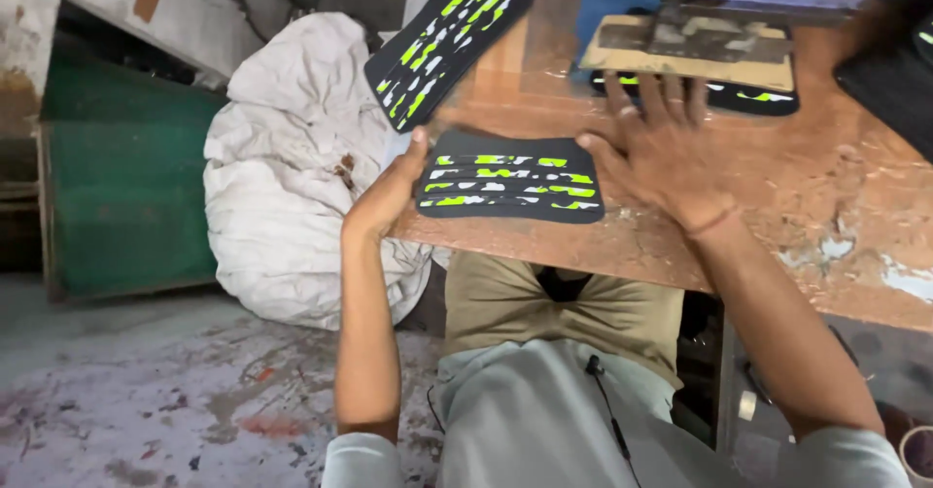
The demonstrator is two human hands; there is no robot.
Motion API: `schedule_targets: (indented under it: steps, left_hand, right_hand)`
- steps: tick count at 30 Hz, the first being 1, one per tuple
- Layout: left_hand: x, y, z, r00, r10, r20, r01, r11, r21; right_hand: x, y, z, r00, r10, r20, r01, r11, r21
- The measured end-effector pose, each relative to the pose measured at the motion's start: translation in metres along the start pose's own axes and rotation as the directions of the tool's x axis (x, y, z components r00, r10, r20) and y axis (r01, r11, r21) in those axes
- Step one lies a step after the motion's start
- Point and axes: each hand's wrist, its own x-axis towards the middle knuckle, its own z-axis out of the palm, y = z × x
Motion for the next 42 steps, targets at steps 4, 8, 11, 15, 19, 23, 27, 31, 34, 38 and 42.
schedule_targets:
  steps: [4, 8, 11, 15, 19, 23, 27, 31, 34, 38, 42]
  left_hand:
    - [-0.004, 0.002, 0.000, 1.000, -0.022, 0.022, 0.022, 1.000, 0.000]
    - [-0.003, 0.002, 0.001, 1.000, -0.031, 0.007, 0.030, 0.998, 0.063]
    - [-0.005, 0.005, 0.001, 1.000, -0.020, -0.019, 0.022, 0.996, 0.089]
    - [-0.008, 0.005, -0.001, 1.000, 0.018, -0.022, -0.015, 0.993, 0.120]
    - [-0.006, 0.010, 0.002, 0.999, -0.031, -0.019, 0.033, 0.990, 0.138]
    - [-0.005, 0.004, 0.001, 1.000, 0.012, -0.015, -0.011, 0.995, 0.095]
    - [-0.004, -0.003, -0.001, 0.997, 0.072, 0.000, -0.071, 0.995, 0.063]
    - [-0.002, -0.008, -0.001, 0.999, 0.049, 0.003, -0.049, 0.998, 0.043]
    - [-0.006, -0.010, 0.000, 0.996, 0.088, 0.030, -0.088, 0.996, 0.014]
    - [-0.019, 0.001, 0.010, 0.964, 0.246, 0.098, -0.253, 0.965, 0.069]
    - [-0.020, -0.010, 0.012, 0.972, 0.228, 0.059, -0.234, 0.967, 0.105]
  right_hand:
    - [-0.001, -0.003, 0.007, 0.996, 0.073, -0.043, -0.076, 0.994, -0.083]
    - [0.010, -0.014, 0.000, 0.976, 0.206, 0.075, -0.204, 0.978, -0.035]
    - [-0.004, -0.014, 0.005, 0.982, 0.180, 0.062, -0.180, 0.984, -0.011]
    - [-0.002, -0.017, 0.011, 0.991, 0.133, 0.012, -0.133, 0.991, 0.015]
    - [0.003, -0.019, 0.007, 0.989, 0.147, 0.016, -0.147, 0.989, 0.023]
    - [-0.002, -0.021, 0.005, 0.992, 0.125, -0.029, -0.124, 0.992, 0.021]
    - [-0.002, -0.024, 0.004, 0.990, 0.127, -0.063, -0.126, 0.992, 0.018]
    - [-0.003, -0.028, 0.001, 0.987, 0.145, -0.064, -0.145, 0.989, 0.012]
    - [-0.003, -0.030, -0.005, 0.987, 0.147, -0.060, -0.148, 0.989, -0.007]
    - [-0.022, -0.027, -0.020, 0.990, 0.131, -0.055, -0.124, 0.986, 0.109]
    - [-0.071, -0.040, -0.030, 0.990, 0.129, -0.064, -0.115, 0.975, 0.190]
